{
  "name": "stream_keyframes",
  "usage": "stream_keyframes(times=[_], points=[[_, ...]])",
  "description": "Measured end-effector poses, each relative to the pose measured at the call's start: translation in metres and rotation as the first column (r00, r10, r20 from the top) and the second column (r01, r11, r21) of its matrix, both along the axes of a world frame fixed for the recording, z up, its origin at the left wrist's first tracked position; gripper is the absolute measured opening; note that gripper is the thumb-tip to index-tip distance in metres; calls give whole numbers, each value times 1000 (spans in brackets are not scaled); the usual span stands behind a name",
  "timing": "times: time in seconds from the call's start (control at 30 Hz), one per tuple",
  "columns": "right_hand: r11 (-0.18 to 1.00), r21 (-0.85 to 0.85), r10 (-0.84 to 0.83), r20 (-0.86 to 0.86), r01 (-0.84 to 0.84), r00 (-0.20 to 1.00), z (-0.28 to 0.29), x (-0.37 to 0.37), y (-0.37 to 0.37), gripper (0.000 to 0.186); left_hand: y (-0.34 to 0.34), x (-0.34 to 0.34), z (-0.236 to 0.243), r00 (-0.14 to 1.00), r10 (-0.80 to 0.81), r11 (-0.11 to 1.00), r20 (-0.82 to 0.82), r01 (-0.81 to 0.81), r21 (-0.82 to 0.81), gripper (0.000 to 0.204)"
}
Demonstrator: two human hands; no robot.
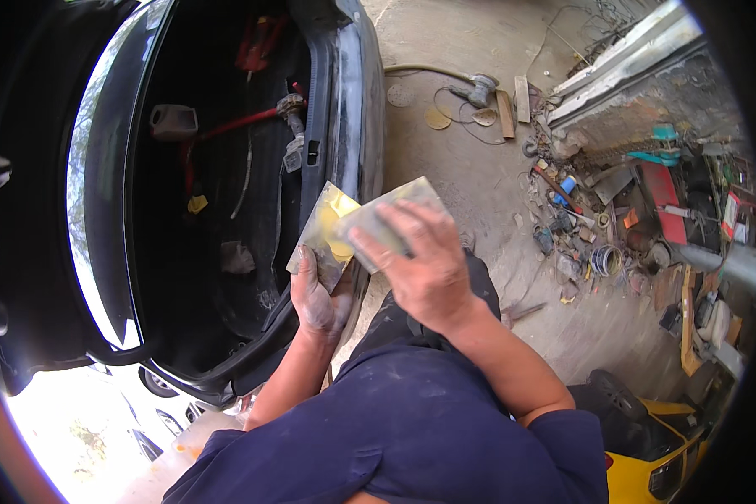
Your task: The person applies yellow body filler to the rear bumper of a black car using a spreader and a sanding block. They repeatedly spread and smooth the filler across the bumper surface. The person then walks to a yellow car and picks up a power tool near the open hood.
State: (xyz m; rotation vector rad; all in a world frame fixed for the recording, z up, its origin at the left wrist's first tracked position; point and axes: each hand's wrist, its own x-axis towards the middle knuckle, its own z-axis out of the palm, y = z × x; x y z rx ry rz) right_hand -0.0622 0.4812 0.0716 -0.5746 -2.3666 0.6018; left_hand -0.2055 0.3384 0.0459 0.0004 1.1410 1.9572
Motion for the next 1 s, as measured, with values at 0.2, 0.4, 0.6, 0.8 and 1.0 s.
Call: stream_keyframes(times=[0.2,0.4,0.6,0.8,1.0], points=[[852,-502,144,-45,-147,989,-61,2,-27,44,12,-45,-26,963,267,955,-24,-267,-131,52],[92,-990,-340,71,108,938,-244,-12,15,35,30,-114,-107,945,196,934,-263,-261,-243,50],[17,-999,-441,28,40,897,-420,-96,53,37,49,-193,-213,909,108,927,-402,-238,-290,56],[205,-979,-486,-115,-15,866,-498,-166,72,36,39,-223,-257,870,43,935,-492,-208,-286,49],[429,-902,-496,-198,41,845,-527,-197,84,35,38,-219,-262,820,21,943,-572,-207,-262,48]])
